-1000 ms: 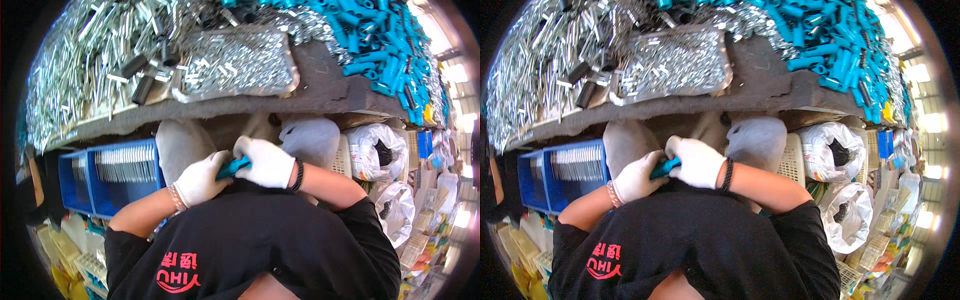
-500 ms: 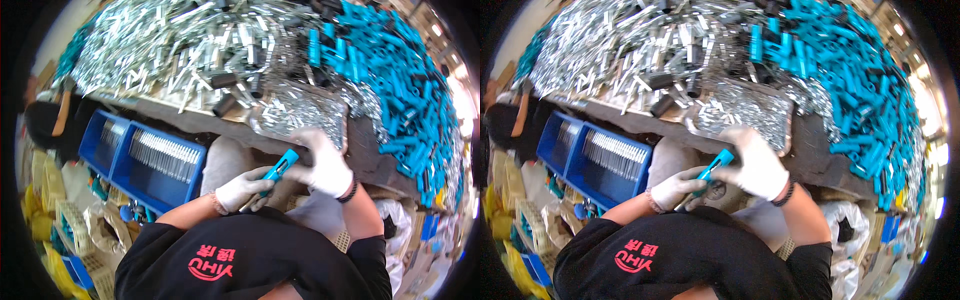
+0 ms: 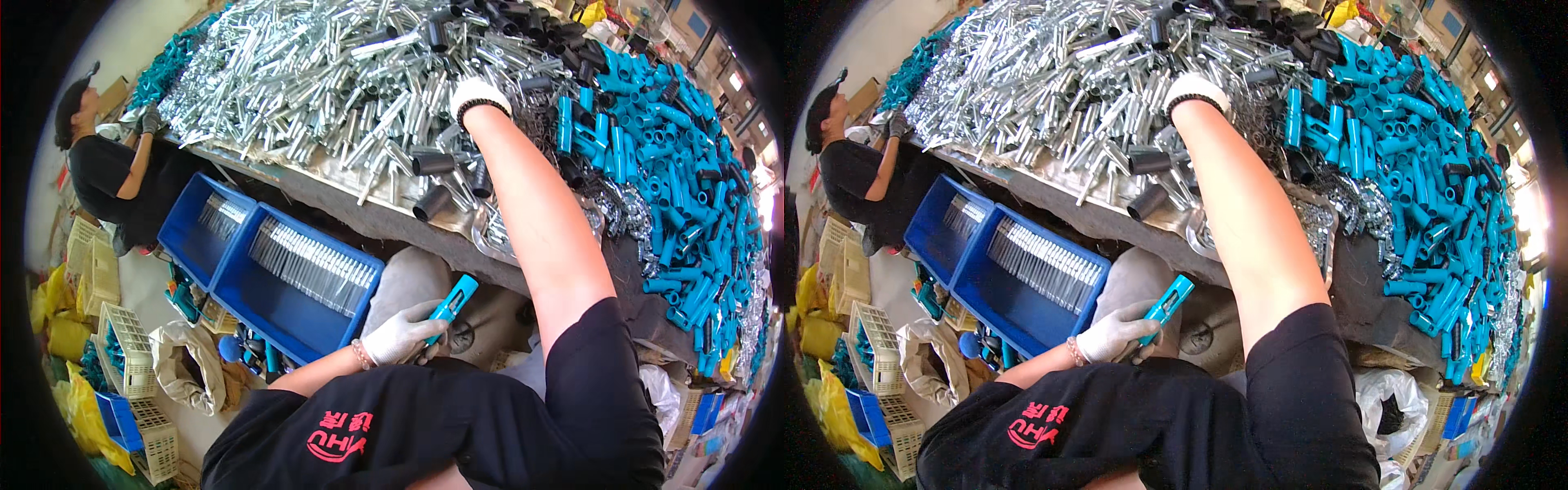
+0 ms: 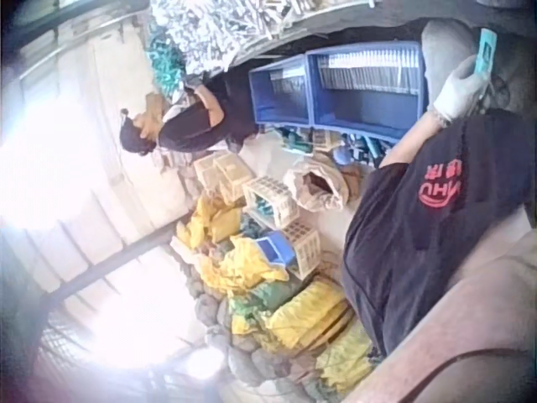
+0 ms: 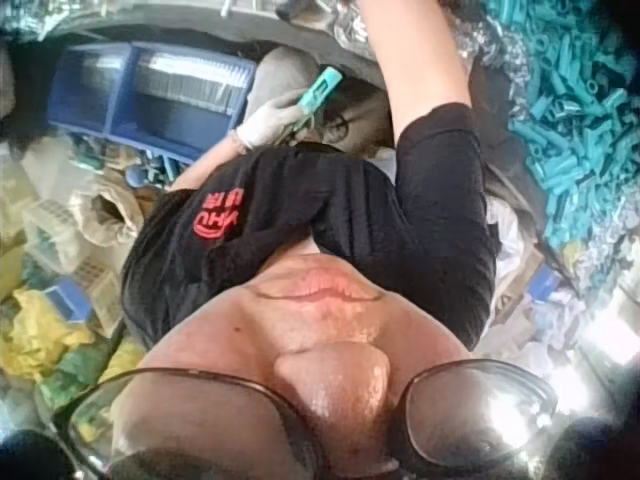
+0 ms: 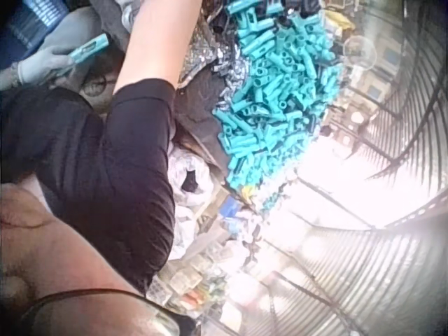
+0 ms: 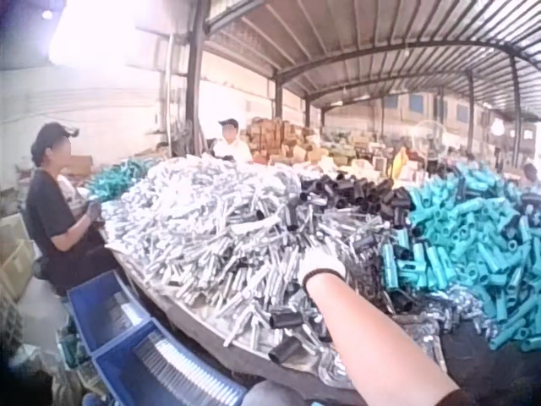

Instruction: The person assembles tools by inserting metal rods and springs into metal tubes, attaching plastic handles, fastening components with pins by hand, and placing the assembled items into a basket.

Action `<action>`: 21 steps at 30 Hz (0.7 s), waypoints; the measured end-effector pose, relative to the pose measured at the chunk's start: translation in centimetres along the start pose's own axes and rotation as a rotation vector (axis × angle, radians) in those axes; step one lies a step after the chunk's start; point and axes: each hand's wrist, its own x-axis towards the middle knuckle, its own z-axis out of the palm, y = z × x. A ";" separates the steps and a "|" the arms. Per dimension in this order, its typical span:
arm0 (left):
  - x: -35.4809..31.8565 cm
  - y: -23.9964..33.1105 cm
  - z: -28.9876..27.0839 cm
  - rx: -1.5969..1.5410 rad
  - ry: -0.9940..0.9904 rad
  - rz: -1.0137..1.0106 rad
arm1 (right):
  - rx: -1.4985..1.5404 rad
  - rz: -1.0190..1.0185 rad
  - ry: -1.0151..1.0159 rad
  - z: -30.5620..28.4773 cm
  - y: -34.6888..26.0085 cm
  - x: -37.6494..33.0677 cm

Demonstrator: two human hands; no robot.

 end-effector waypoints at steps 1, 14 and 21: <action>-0.6 0.3 0.0 -0.020 0.012 0.004 | -0.048 0.021 -0.049 0.0 -0.3 0.1; -1.2 5.8 0.5 -0.036 -0.131 0.082 | 0.509 -0.305 0.026 -2.9 11.9 -27.3; 3.1 5.3 4.5 -0.045 -0.174 0.064 | 0.487 -0.211 0.066 0.5 17.4 -36.1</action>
